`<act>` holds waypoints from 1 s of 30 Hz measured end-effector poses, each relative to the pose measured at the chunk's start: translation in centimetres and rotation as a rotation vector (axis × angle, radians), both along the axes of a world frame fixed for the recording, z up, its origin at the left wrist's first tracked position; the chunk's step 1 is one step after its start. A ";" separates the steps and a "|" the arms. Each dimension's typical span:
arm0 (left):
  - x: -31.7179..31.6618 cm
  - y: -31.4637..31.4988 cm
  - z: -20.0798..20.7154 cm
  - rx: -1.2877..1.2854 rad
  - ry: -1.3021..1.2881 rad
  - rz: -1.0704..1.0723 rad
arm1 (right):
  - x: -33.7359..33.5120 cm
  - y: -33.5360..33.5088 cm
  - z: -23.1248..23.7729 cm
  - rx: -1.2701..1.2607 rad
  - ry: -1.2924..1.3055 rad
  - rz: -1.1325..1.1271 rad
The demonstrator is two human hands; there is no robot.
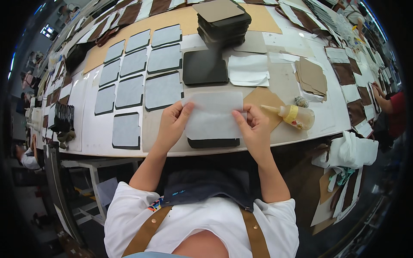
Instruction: The person assembles rectangular pads by applying glue to dark bases and attaching light-colored inserts. They repeatedly pick up a squeeze bottle to apply adhesive in a line, then place a light insert on top and press it down to secure it. The finished units are stacked on the table.
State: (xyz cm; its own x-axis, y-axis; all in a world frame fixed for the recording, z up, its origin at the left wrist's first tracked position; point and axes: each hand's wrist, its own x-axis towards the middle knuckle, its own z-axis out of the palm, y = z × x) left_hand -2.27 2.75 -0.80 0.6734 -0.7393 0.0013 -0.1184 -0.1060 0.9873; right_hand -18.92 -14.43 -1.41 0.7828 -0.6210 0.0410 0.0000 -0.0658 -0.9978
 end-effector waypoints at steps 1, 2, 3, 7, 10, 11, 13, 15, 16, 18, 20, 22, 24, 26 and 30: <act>0.0 0.2 -0.6 -0.001 0.037 -0.006 | -0.1 0.1 -0.3 -0.010 0.008 -0.019; -0.3 0.1 -1.2 -0.087 0.066 -0.003 | -0.1 0.3 -0.3 -0.009 -0.002 -0.038; -0.8 -0.1 -1.8 -0.170 0.096 0.005 | 0.0 0.7 -0.3 -0.003 -0.010 -0.054; -1.8 1.8 -1.7 -0.066 0.010 -0.046 | -0.8 1.3 0.3 -0.060 0.070 -0.092; -2.9 2.4 -1.6 0.040 -0.109 -0.014 | -0.9 1.5 -1.4 -0.088 0.056 -0.115; -3.4 2.5 -1.5 0.036 -0.154 0.021 | -0.8 1.7 -1.7 -0.076 0.036 -0.143; -3.4 2.8 -2.3 0.074 -0.232 -0.017 | -0.4 2.3 -1.9 -0.055 -0.006 -0.197; -3.4 2.9 -2.6 0.111 -0.297 -0.020 | -1.0 1.6 -2.2 -0.116 0.064 -0.158; -3.5 2.9 -2.4 0.128 -0.323 -0.005 | -1.1 1.3 -2.4 -0.146 0.097 -0.139; -3.5 2.9 -2.5 0.156 -0.379 0.034 | -0.9 1.4 -2.5 -0.185 0.105 -0.141; -3.3 3.1 -3.0 0.179 -0.436 0.080 | -0.5 1.7 -2.5 -0.232 0.110 -0.146; -3.0 3.3 -2.9 0.221 -0.464 0.095 | 0.1 1.9 -2.4 -0.285 0.114 -0.152; -2.8 3.4 -2.9 0.244 -0.486 0.103 | 0.7 2.1 -2.3 -0.343 0.122 -0.156; -2.7 3.5 -3.2 0.247 -0.501 0.103 | 0.9 2.1 -2.4 -0.383 0.135 -0.151; -2.7 3.5 -3.2 0.276 -0.491 0.103 | 1.1 2.0 -2.5 -0.409 0.160 -0.139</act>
State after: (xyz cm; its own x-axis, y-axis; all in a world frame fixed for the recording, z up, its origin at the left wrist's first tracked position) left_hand -4.97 6.22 -3.99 0.7115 -0.6869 0.1484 -0.5312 -0.3874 0.7535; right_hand -17.80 -12.44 -3.86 0.7095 -0.6786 0.1901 -0.1890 -0.4430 -0.8764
